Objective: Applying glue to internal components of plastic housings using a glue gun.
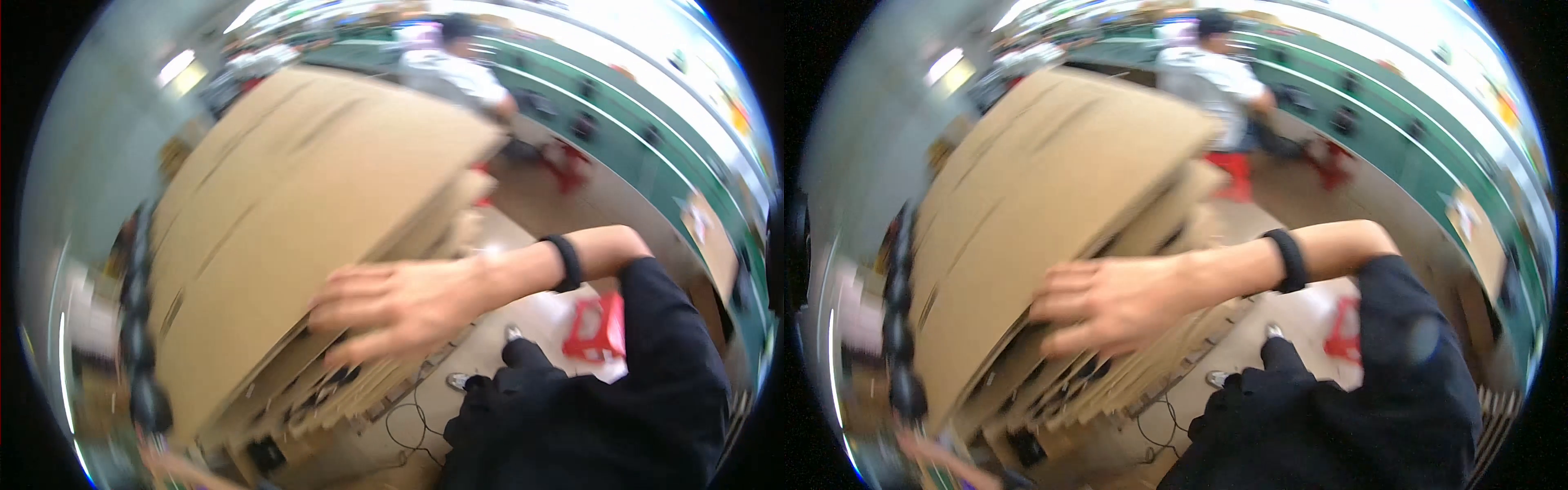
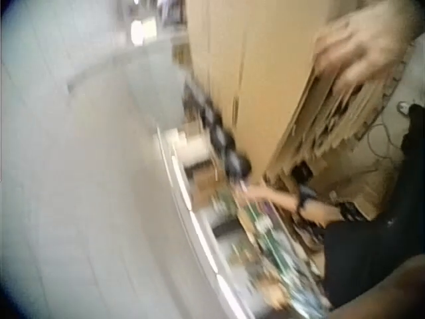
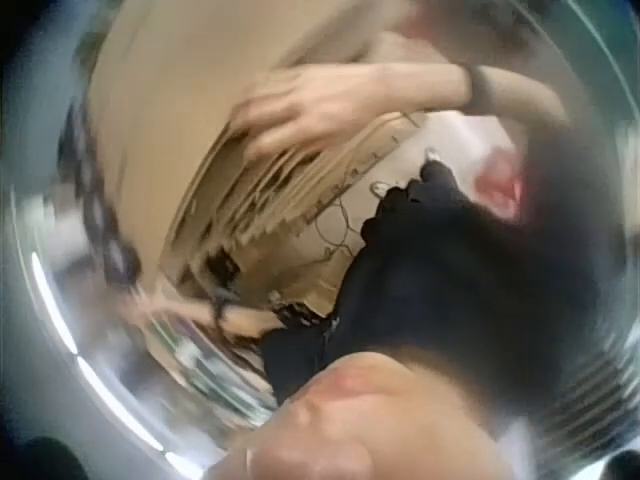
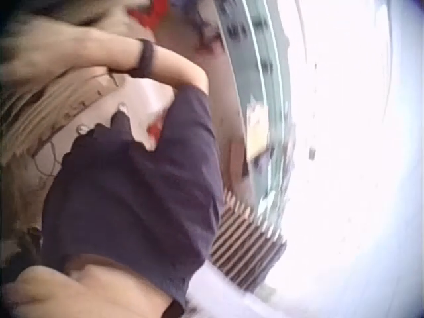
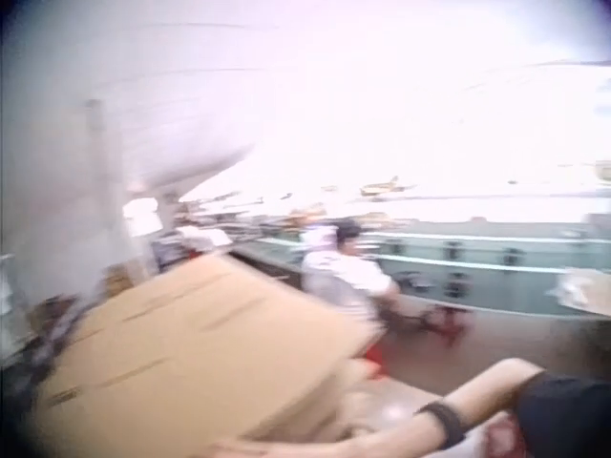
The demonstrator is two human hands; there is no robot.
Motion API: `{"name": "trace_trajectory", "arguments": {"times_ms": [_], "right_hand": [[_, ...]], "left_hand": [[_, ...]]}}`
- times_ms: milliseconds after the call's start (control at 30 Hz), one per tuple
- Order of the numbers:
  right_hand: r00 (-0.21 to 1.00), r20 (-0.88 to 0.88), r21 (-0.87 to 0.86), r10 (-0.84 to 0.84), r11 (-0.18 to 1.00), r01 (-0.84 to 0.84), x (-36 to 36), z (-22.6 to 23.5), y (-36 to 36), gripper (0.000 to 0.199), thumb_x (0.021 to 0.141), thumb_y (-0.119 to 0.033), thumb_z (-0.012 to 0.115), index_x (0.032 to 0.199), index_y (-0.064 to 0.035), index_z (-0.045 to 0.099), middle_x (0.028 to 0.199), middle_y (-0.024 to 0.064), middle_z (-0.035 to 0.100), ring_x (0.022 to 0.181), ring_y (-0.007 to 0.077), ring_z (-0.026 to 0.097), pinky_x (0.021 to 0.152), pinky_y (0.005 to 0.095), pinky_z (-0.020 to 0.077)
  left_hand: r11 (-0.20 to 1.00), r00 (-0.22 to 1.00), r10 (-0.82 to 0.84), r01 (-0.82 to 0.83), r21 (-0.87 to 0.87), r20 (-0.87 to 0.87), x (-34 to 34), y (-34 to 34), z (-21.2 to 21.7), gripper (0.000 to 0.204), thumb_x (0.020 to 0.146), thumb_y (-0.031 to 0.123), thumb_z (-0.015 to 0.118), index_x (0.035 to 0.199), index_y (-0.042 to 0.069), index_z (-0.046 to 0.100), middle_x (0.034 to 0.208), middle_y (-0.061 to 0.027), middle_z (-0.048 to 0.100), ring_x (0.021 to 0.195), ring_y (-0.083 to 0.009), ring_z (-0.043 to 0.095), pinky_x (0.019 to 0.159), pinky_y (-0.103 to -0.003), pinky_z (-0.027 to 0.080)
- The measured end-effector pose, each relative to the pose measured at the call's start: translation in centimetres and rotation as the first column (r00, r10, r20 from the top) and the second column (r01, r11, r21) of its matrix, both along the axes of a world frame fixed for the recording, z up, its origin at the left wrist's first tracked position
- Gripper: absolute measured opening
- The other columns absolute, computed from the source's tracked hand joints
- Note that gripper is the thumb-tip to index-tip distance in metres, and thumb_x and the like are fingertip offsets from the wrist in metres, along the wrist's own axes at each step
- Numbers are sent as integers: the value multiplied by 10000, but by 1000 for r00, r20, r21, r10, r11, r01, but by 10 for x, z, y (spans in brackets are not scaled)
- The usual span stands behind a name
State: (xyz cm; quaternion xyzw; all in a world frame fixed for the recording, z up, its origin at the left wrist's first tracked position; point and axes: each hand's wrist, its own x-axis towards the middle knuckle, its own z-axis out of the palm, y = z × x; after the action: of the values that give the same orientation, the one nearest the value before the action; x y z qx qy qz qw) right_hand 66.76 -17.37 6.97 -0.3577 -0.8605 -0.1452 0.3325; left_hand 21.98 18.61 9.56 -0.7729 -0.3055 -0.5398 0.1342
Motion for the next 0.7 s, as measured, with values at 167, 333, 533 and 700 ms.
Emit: {"name": "trace_trajectory", "arguments": {"times_ms": [167, 333, 533, 700], "right_hand": [[873, -265, -647, -411, 747, 155, 51, -155, -125, 449, 928, -216, 674, 1345, -91, 562, 1182, 193, 640, 1094, 409, 630, 861, 513, 549], [245, 425, -876, -871, -329, 353, 83, -371, -344, 490, 852, -293, 672, 1316, -145, 620, 1072, 182, 727, 1017, 395, 712, 835, 520, 585], [-533, 506, -789, -678, -114, -604, 6, -510, -617, 468, 854, -217, 567, 1280, -53, 673, 1058, 155, 770, 879, 278, 767, 704, 418, 619], [-882, 388, -897, -267, 112, -429, -25, -526, -700, 371, 935, -215, 534, 1220, -19, 669, 940, 154, 769, 787, 247, 773, 647, 405, 629]], "left_hand": [[910, 913, -408, 408, -76, 12, 231, -77, -111, 700, 972, 300, 667, 1553, 59, 359, 1456, -175, 505, 1299, -289, 499, 1109, -387, 361], [427, 603, -794, 471, -772, -71, 380, -238, -326, 604, 977, 243, 658, 1507, 72, 426, 1370, -167, 572, 1189, -276, 577, 1023, -379, 440], [-27, 197, -980, -324, -946, -40, 407, -394, -556, 498, 982, 175, 646, 1452, 88, 507, 1266, -158, 653, 1057, -261, 670, 921, -368, 534], [-234, 129, -972, -407, -883, 198, 467, -445, -597, 355, 979, 88, 642, 1331, 85, 602, 1069, -114, 720, 867, -223, 722, 759, -335, 592]]}}
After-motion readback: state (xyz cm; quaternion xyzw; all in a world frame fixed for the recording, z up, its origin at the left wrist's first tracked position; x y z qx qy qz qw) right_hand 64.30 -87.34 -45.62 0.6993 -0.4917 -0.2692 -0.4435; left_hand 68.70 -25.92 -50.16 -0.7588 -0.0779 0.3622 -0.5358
